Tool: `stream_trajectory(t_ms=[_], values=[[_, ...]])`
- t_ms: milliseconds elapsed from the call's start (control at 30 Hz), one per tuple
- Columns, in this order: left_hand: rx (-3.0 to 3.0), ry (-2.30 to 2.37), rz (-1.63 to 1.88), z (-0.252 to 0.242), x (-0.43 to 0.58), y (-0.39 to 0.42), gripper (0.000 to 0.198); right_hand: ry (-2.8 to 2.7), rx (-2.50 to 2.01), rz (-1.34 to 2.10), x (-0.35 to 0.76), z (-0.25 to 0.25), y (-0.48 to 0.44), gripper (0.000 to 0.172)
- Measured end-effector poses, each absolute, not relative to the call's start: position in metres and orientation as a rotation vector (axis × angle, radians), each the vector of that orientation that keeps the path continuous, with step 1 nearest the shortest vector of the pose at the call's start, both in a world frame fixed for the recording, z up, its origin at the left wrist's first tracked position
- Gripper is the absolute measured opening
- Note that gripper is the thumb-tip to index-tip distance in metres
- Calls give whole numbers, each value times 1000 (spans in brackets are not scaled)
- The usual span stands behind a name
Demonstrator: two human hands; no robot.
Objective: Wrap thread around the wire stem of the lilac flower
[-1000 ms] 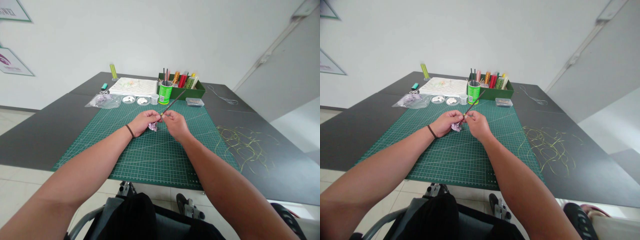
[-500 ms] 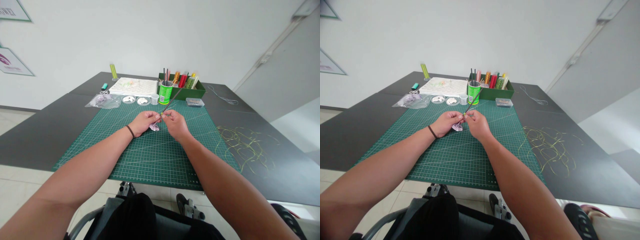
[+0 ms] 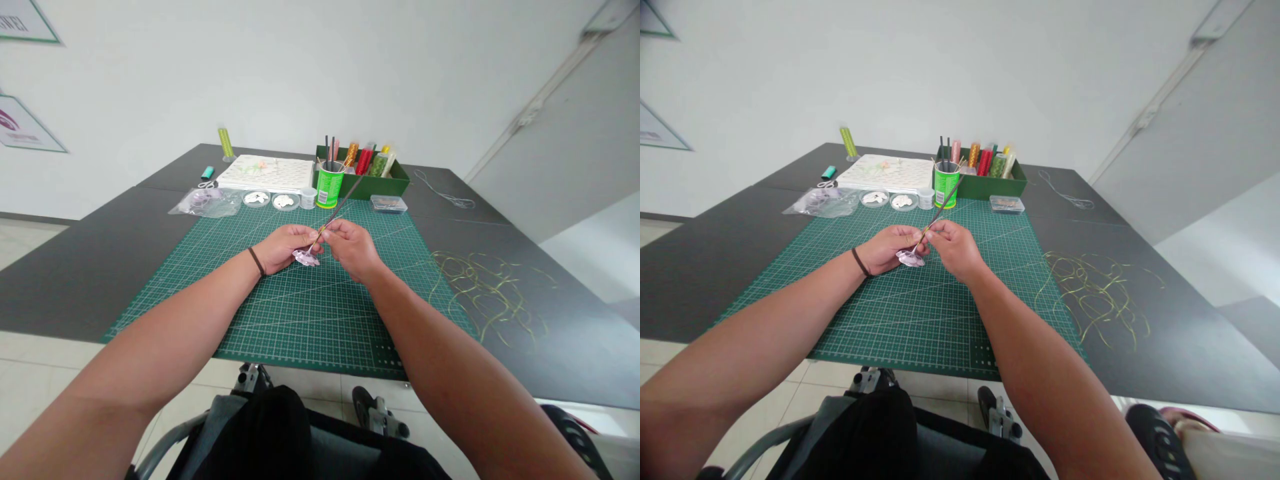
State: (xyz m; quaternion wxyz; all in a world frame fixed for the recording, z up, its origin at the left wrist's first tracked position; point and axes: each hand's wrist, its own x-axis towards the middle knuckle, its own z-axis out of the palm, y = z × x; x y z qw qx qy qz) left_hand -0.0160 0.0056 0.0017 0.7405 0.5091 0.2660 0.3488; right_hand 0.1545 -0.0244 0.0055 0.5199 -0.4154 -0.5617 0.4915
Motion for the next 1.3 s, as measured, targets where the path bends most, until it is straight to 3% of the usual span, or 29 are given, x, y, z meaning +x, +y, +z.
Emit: stream_trajectory(t_ms=[200, 567, 1300], values=[[1268, 687, 854, -2, -13, 7, 38, -1378, -1085, 1073, 155, 4, -23, 30], [1577, 907, 1041, -3, -12, 8, 13, -1519, -1289, 797, 152, 12, -29, 12], [1647, 997, 1008, 2, -12, 5, 13, -1545, -1334, 740, 153, 10, -27, 14]])
